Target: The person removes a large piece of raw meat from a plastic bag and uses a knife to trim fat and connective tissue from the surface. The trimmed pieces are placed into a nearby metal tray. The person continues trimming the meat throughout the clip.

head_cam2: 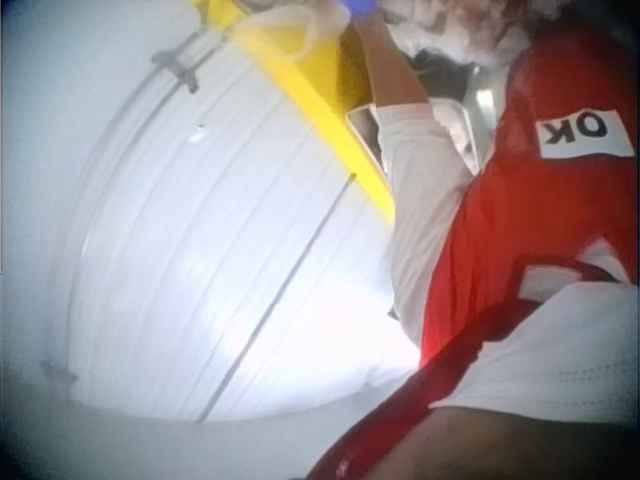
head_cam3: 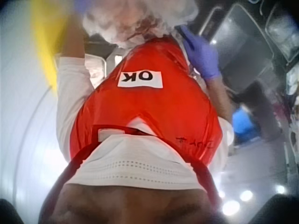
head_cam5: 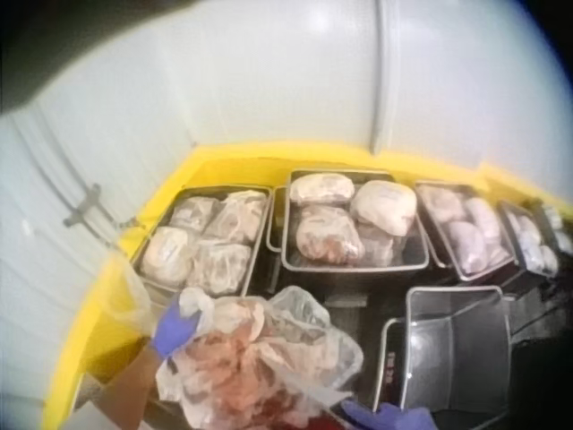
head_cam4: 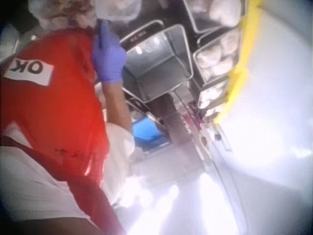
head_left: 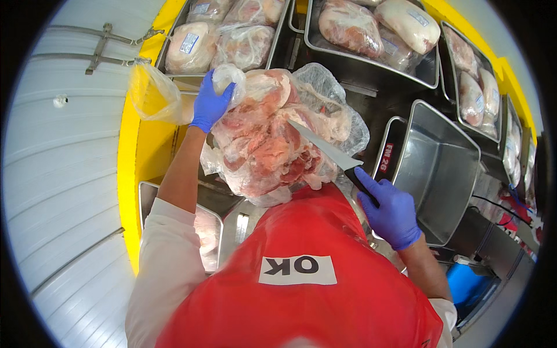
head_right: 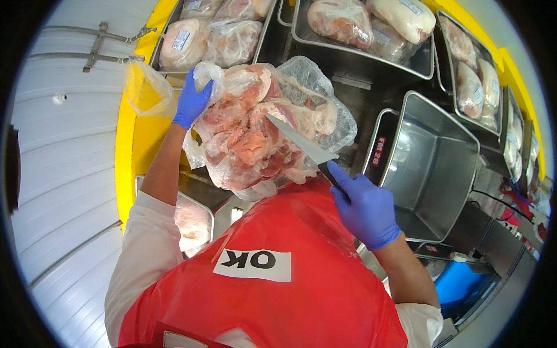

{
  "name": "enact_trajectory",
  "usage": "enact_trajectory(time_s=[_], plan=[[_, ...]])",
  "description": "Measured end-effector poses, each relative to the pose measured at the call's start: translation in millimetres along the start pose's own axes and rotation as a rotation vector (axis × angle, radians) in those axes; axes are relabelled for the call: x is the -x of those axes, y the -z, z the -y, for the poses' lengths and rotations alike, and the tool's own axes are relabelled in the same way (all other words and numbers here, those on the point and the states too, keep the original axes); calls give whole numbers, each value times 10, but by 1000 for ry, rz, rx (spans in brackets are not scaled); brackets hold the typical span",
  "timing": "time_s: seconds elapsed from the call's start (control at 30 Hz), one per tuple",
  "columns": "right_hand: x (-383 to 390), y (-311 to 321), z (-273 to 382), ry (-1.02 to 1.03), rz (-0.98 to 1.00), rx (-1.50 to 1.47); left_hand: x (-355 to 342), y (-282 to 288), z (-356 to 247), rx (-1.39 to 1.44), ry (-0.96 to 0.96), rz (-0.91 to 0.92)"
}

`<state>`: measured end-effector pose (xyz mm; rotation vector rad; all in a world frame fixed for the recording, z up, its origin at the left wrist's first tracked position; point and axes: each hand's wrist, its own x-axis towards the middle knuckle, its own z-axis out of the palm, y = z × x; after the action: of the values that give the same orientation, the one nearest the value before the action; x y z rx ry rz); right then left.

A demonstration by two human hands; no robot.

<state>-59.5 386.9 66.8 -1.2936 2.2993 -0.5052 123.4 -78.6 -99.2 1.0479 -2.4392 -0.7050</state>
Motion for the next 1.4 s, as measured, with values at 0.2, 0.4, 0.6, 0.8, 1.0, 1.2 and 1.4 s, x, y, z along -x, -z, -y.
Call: enact_trajectory(time_s=[0.2, 0.4, 0.6, 0.8, 1.0, 1.2, 1.4], plan=[[-580, 772, 622, 146, 204, 310, 76, 21, -5, 15, 105, -42], [-672, 801, 1239, 195, 240, 482, 104, 13, 32, 140, 256, -19], [-733, 680, 1587, 152, 242, 584, 94, 53, 110, 209, 310, -18], [-1031, 583, 1731, 150, 326, 621, 133, 23, 47, 179, 326, -77], [-1283, 434, 1701, 131, 377, 605, 179, -58, 98, 208, 308, -138], [-554, -117, 820, 106, 139, 491, 139, 21, -10, 153, 357, -99], [-86, -1249, -87, 141, -124, 331, 75, -4, 60, 123, 361, -55]])
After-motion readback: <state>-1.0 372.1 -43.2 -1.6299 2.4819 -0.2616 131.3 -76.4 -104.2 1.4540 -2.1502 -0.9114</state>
